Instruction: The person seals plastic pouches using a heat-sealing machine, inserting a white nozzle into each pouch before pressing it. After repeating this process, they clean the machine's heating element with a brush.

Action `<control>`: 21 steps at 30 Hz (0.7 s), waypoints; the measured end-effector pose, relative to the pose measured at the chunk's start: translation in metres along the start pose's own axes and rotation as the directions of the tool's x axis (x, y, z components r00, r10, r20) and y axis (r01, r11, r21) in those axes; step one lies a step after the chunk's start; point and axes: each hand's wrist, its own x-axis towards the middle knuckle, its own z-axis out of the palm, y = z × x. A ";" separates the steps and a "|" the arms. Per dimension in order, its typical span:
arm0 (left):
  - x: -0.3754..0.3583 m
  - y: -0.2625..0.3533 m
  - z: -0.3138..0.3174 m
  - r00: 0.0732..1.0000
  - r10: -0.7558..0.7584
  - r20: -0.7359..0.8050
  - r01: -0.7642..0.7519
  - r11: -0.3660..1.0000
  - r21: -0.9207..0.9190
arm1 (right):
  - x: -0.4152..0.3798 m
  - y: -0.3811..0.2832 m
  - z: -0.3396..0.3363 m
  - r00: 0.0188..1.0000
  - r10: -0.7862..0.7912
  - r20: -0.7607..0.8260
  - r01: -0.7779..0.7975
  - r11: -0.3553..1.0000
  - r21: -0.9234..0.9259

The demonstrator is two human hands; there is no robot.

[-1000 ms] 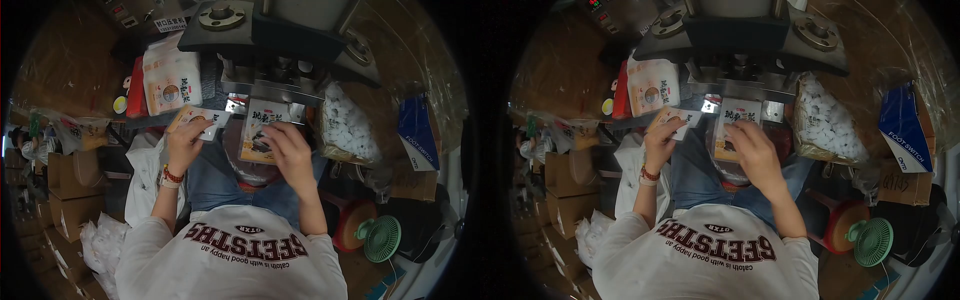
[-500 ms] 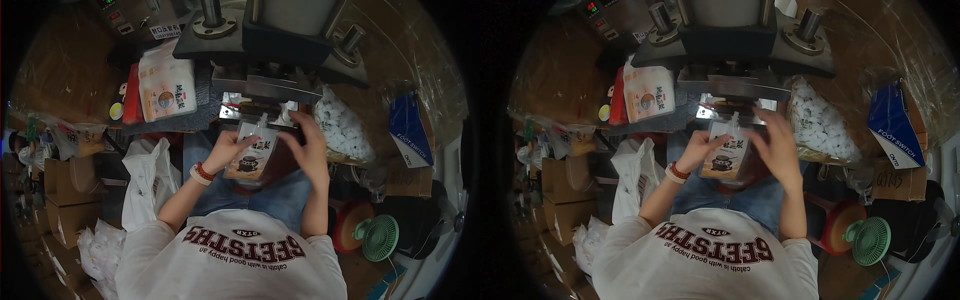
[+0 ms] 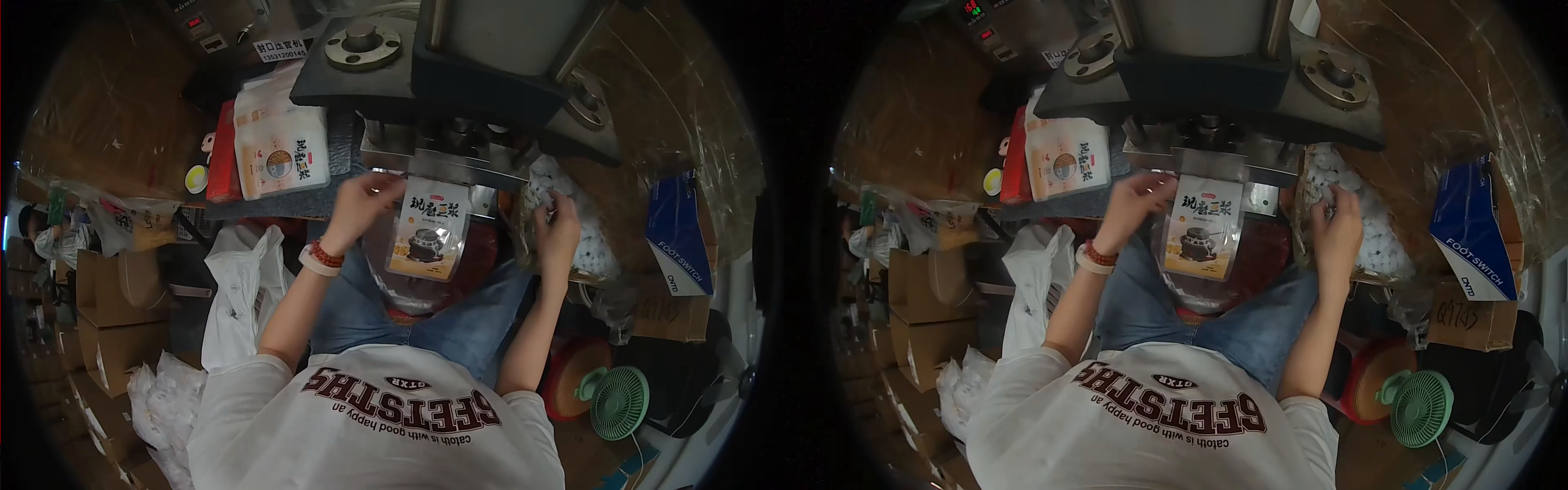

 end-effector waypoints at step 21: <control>-0.095 0.018 -0.044 0.637 0.744 0.204 -0.678 0.413 0.608 | -0.059 -0.133 -0.001 0.661 -0.731 0.169 0.585 0.643 0.493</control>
